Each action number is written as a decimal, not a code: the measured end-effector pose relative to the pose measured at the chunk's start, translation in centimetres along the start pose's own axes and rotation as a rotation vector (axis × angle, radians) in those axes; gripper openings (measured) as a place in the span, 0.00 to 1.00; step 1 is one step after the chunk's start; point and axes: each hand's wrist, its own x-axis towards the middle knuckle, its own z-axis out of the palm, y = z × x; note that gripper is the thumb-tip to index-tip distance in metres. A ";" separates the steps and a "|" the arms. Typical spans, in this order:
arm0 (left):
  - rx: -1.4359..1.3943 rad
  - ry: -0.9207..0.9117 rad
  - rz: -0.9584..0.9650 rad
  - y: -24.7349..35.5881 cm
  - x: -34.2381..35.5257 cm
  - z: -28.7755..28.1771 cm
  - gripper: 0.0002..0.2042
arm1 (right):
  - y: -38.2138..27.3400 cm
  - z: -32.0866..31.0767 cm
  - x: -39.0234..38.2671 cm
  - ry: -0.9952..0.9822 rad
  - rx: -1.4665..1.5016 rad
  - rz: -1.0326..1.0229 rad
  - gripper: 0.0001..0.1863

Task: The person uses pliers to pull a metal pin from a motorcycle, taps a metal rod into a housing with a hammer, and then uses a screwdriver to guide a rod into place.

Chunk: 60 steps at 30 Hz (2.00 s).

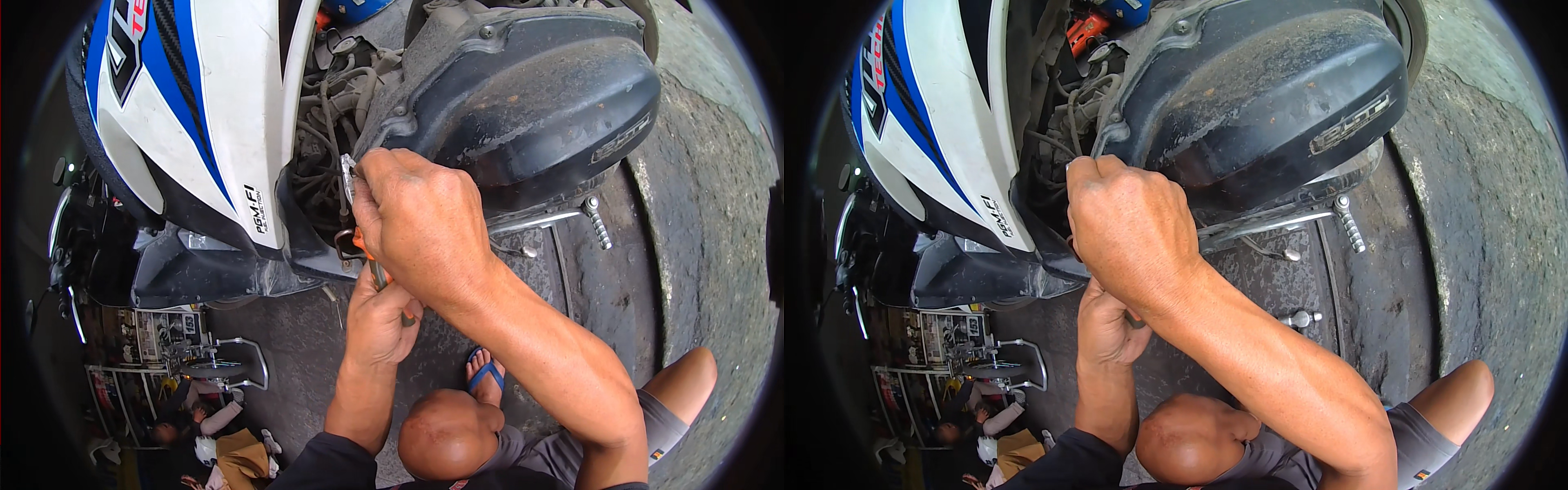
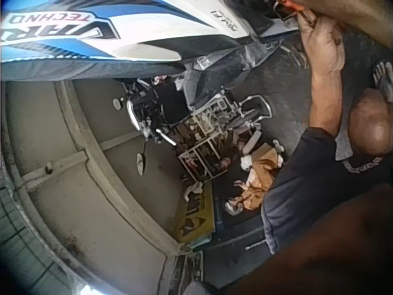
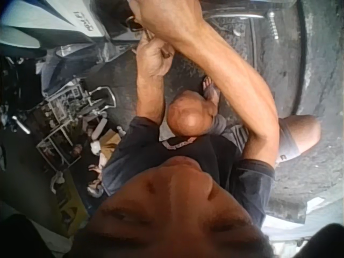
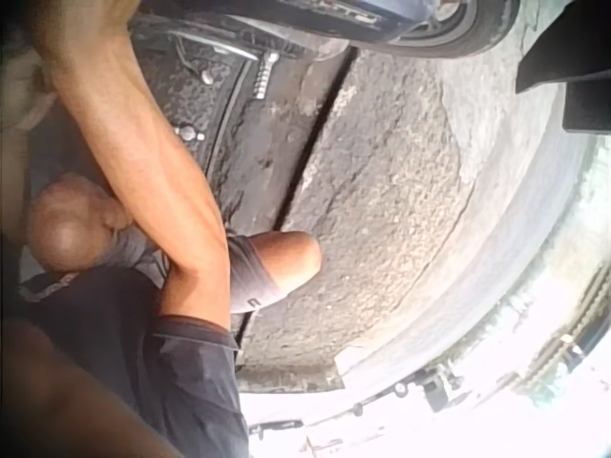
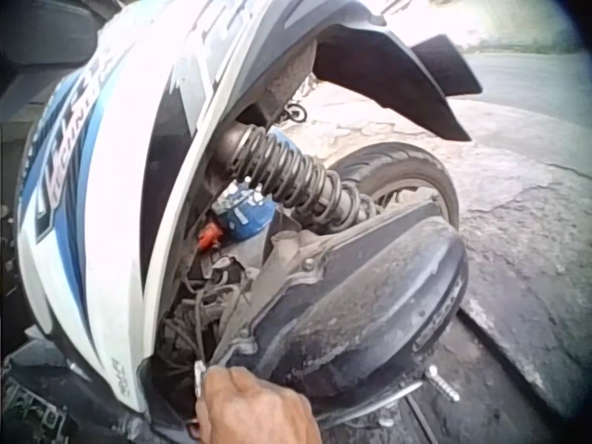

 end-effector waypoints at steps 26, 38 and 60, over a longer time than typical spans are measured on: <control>0.593 0.346 0.212 -2.1 -0.3 3.6 0.18 | 0.9 -1.8 -0.5 0.019 0.013 -0.160 0.08; 0.567 0.294 -0.140 6.6 -1.1 5.3 0.22 | 1.2 0.7 -1.3 0.137 0.034 -0.116 0.09; 0.397 0.256 -0.304 8.7 -0.5 3.9 0.26 | 1.1 1.5 -1.4 0.103 0.002 -0.058 0.08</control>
